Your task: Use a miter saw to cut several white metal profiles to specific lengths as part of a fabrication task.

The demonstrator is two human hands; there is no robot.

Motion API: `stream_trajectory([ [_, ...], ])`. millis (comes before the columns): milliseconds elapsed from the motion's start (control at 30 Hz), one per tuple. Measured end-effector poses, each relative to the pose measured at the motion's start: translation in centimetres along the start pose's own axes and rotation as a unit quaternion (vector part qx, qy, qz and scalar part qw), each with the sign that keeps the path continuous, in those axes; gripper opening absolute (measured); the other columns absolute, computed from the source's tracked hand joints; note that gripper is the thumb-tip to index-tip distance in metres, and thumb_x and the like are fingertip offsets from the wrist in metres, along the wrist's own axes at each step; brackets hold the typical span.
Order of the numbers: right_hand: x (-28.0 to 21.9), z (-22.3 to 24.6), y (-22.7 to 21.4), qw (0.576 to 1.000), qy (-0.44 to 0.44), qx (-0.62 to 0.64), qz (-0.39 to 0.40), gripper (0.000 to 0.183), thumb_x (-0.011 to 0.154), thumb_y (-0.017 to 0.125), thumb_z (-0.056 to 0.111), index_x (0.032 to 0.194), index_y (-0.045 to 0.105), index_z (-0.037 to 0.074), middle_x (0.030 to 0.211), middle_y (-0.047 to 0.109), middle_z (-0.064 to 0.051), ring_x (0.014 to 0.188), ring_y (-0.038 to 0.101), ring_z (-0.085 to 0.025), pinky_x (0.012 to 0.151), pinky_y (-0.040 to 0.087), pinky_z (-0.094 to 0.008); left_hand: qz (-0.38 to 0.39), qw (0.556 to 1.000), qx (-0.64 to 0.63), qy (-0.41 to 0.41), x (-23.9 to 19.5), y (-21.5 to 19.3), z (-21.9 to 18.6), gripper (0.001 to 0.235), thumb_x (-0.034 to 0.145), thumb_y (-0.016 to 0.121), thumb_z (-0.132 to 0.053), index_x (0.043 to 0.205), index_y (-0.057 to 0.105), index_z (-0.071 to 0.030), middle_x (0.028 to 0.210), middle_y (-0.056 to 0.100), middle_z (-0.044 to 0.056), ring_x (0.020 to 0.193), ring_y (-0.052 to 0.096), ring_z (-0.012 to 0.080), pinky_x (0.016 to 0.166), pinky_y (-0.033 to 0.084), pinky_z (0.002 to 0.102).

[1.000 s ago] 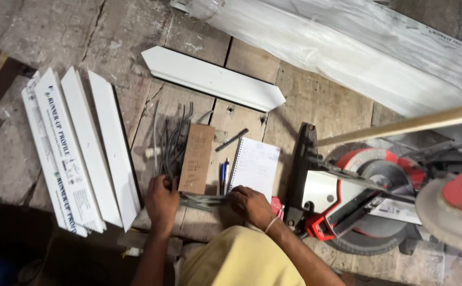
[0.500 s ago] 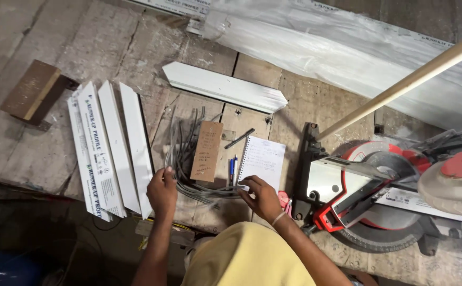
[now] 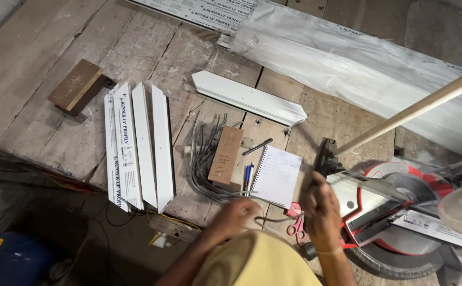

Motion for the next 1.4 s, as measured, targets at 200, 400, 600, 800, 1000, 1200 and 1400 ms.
stream_trajectory([
  [200,-3.9,0.3,-6.5,0.99,-0.065,-0.052,-0.116,0.038,0.109,0.05,0.03,0.133,0.057,0.002,0.069,0.052,0.001,0.053,0.039,-0.005,0.045,0.033,-0.02,-0.473,0.776,0.401,-0.112,-0.3,-19.2,10.9,0.075,0.084,0.079,-0.043,0.134,0.054,0.007,0.128,0.057,0.028,0.114,0.054,0.0436,0.091,0.047,0.054],
  [400,-5.2,-1.8,-7.0,0.983,-0.008,-0.082,-0.162,0.036,0.105,0.053,0.022,0.131,0.063,0.0,0.086,0.066,-0.003,0.059,0.048,-0.006,0.049,0.036,-0.02,-0.341,0.779,0.465,-0.245,1.2,-23.2,14.9,0.072,0.082,0.081,-0.036,0.132,0.055,0.008,0.123,0.061,0.025,0.117,0.059,0.0406,0.088,0.057,0.047],
  [600,-5.7,-1.4,-6.0,0.984,-0.047,-0.115,-0.128,0.04,0.102,0.053,0.016,0.139,0.058,0.002,0.089,0.07,-0.006,0.059,0.052,-0.006,0.048,0.041,-0.021,-0.379,0.909,-0.092,-0.147,2.5,-24.7,21.6,0.041,0.101,0.058,-0.025,0.127,0.068,0.005,0.122,0.071,0.029,0.101,0.066,0.0337,0.091,0.053,0.053],
  [800,-4.9,-2.9,-7.5,0.975,-0.03,-0.195,-0.104,0.042,0.101,0.056,0.017,0.139,0.061,-0.001,0.094,0.074,-0.006,0.056,0.045,-0.004,0.045,0.034,-0.02,-0.348,0.74,-0.562,-0.122,2.3,-11.9,3.4,0.049,0.109,0.037,-0.042,0.13,0.061,-0.005,0.121,0.066,0.015,0.105,0.068,0.024,0.092,0.06,0.043],
  [1000,-3.8,-1.4,-3.1,0.933,-0.009,-0.358,-0.033,0.044,0.098,0.063,0.028,0.136,0.063,0.005,0.105,0.075,-0.006,0.076,0.058,-0.007,0.064,0.047,-0.023,-0.246,0.62,-0.725,-0.172,3.2,0.5,-4.7,0.057,0.098,0.033,-0.046,0.12,0.063,-0.003,0.106,0.076,0.018,0.098,0.075,0.0309,0.09,0.061,0.043],
  [1200,-4.6,-1.7,-4.8,0.927,0.019,-0.374,-0.028,0.043,0.095,0.067,0.03,0.131,0.067,0.006,0.103,0.077,-0.005,0.088,0.069,-0.009,0.072,0.058,-0.026,-0.28,0.663,-0.677,-0.154,4.6,1.3,2.1,0.086,0.096,0.031,-0.083,0.131,0.064,-0.012,0.108,0.072,0.005,0.102,0.07,0.0156,0.096,0.053,0.04],
  [1400,-5.7,-2.8,-7.1,0.907,0.069,-0.407,-0.076,0.043,0.098,0.069,0.033,0.132,0.071,0.007,0.09,0.072,-0.014,0.077,0.059,-0.014,0.067,0.05,-0.029,-0.268,0.701,-0.653,-0.097,5.2,0.2,-0.7,0.095,0.094,0.024,-0.087,0.131,0.062,-0.008,0.107,0.066,0.013,0.092,0.061,0.0258,0.087,0.052,0.052],
])
Point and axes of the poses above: each hand's wrist, its own x-axis towards the middle knuckle, its own y-axis out of the palm, z = x × y, the point moved 5 cm from there along x, towards the middle knuckle
